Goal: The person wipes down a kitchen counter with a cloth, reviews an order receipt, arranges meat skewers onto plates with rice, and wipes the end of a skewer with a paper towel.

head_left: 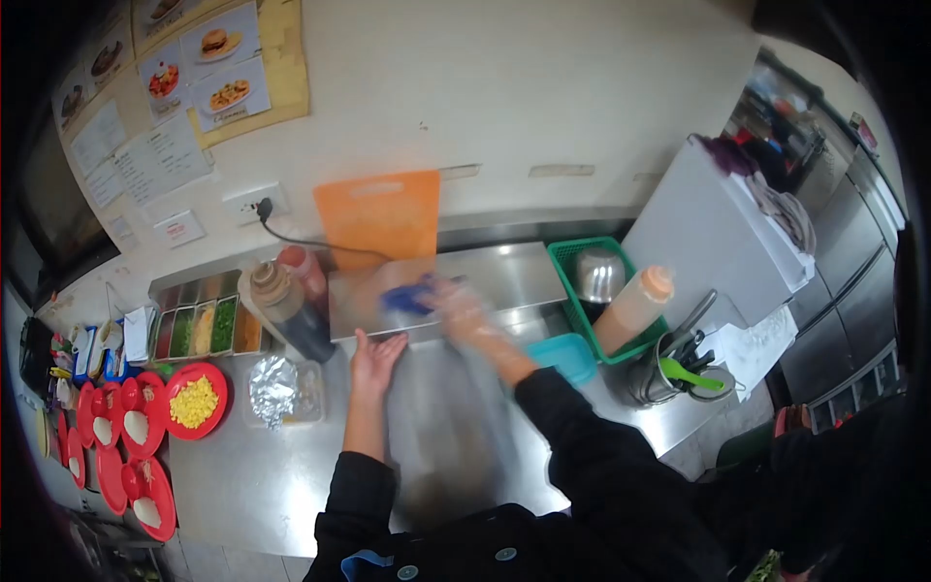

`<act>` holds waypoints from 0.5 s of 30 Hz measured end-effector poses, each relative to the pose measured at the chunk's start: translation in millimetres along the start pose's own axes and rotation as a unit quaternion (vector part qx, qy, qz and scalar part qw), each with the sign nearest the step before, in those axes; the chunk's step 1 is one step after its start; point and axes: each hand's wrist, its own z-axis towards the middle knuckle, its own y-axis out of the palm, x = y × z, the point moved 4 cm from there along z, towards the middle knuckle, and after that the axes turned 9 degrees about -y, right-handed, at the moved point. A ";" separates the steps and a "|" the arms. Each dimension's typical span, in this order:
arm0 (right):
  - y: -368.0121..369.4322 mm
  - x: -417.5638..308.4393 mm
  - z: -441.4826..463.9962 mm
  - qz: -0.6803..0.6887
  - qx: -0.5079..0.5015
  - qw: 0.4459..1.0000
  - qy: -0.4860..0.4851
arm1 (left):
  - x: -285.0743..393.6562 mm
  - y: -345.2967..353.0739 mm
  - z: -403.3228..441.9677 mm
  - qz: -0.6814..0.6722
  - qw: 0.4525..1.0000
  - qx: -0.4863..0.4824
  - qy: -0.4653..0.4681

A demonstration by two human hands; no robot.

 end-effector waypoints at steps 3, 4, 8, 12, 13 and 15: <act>-19.7 105.2 -81.1 -0.152 -0.001 0.962 0.225 | -7.5 3.4 -3.8 -0.028 0.998 0.045 0.017; -47.2 118.2 -89.8 -0.130 -0.066 0.926 0.349 | -8.0 3.3 -2.1 -0.010 0.999 0.041 0.018; -15.2 57.4 -26.4 -0.101 0.008 0.958 0.269 | -10.1 16.6 -6.4 -0.005 0.996 0.079 0.041; 3.2 -80.2 19.9 0.011 0.075 0.994 -0.076 | -12.9 -4.5 -25.5 0.019 0.999 0.012 0.030; 5.1 -98.9 15.3 0.049 0.076 0.992 -0.093 | -9.4 -2.9 -50.9 0.067 0.997 0.019 0.029; -5.2 -126.7 -3.1 0.079 0.019 0.996 -0.022 | -5.9 -2.9 -127.6 0.171 0.982 0.081 0.023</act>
